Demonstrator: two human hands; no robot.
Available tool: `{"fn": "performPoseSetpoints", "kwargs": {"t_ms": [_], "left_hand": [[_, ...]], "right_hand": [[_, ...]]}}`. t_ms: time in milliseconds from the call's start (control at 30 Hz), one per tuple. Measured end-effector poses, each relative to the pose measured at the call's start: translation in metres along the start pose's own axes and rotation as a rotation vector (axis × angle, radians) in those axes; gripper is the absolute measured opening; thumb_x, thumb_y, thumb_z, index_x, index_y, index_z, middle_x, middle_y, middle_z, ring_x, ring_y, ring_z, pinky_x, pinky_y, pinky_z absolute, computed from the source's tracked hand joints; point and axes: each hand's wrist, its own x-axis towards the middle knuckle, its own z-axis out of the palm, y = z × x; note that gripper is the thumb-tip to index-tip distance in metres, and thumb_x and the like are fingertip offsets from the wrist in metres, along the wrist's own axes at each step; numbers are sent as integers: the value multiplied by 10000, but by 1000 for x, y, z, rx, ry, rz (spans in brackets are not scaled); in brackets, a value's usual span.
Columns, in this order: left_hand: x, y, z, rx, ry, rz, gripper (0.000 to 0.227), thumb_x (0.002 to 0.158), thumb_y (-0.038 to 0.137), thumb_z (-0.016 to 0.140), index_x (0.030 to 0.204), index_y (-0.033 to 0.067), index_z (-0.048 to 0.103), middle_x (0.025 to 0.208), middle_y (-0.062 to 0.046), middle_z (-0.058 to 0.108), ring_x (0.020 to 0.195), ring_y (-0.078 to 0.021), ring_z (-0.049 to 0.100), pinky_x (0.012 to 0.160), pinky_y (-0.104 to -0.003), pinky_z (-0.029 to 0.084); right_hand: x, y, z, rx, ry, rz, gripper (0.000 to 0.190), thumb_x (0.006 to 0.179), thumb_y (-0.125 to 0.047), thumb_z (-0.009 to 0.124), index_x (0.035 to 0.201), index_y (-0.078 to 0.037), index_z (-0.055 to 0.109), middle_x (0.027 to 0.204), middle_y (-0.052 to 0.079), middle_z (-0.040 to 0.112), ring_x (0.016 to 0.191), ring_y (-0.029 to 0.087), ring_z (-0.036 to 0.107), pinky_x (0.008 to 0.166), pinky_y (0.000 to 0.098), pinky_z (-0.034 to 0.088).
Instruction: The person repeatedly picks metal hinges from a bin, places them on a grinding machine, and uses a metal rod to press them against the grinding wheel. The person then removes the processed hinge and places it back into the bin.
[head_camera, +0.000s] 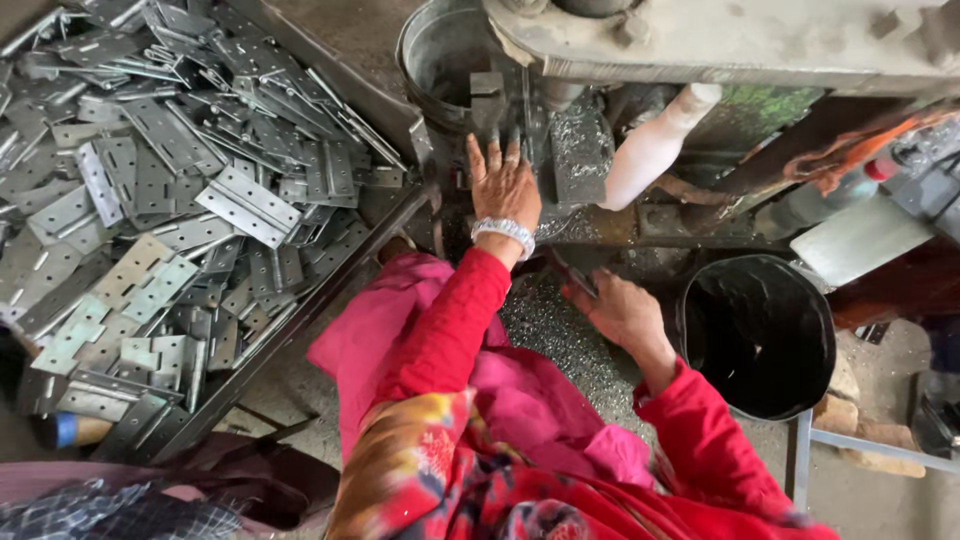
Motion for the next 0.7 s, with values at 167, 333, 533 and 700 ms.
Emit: {"fn": "performPoseSetpoints", "kwargs": {"t_ms": [167, 333, 533, 700], "left_hand": [[-2, 4, 5, -59, 130, -6, 444, 975, 251, 437, 1307, 77, 675, 1555, -68, 479, 1507, -319, 309, 1235, -592, -1], [13, 0, -4, -138, 22, -18, 415, 994, 225, 439, 1305, 82, 674, 1530, -71, 505, 1492, -334, 329, 1230, -619, 3], [32, 1, -3, -73, -102, -56, 415, 1046, 236, 424, 1354, 79, 652, 1560, -44, 500, 1507, -308, 345, 1257, -621, -6], [25, -2, -9, -82, -96, -37, 433, 1004, 218, 414, 1370, 111, 620, 1586, -34, 439, 1511, -305, 290, 1236, -622, -32]], "right_hand": [[-26, 2, 29, 90, 24, 12, 526, 890, -579, 603, 1087, -96, 672, 897, 219, 741, 869, 440, 719, 741, 543, 553], [-5, 4, 10, 94, -55, 24, 511, 873, -573, 639, 1089, -112, 671, 929, 212, 743, 922, 429, 710, 765, 539, 541], [-14, -3, 24, 100, 13, 14, 499, 907, -548, 636, 1138, -106, 652, 953, 227, 743, 922, 433, 718, 778, 535, 553], [-30, -11, 30, 49, -54, 97, 498, 892, -533, 680, 1144, -107, 622, 967, 222, 739, 937, 430, 708, 790, 540, 545]]}}
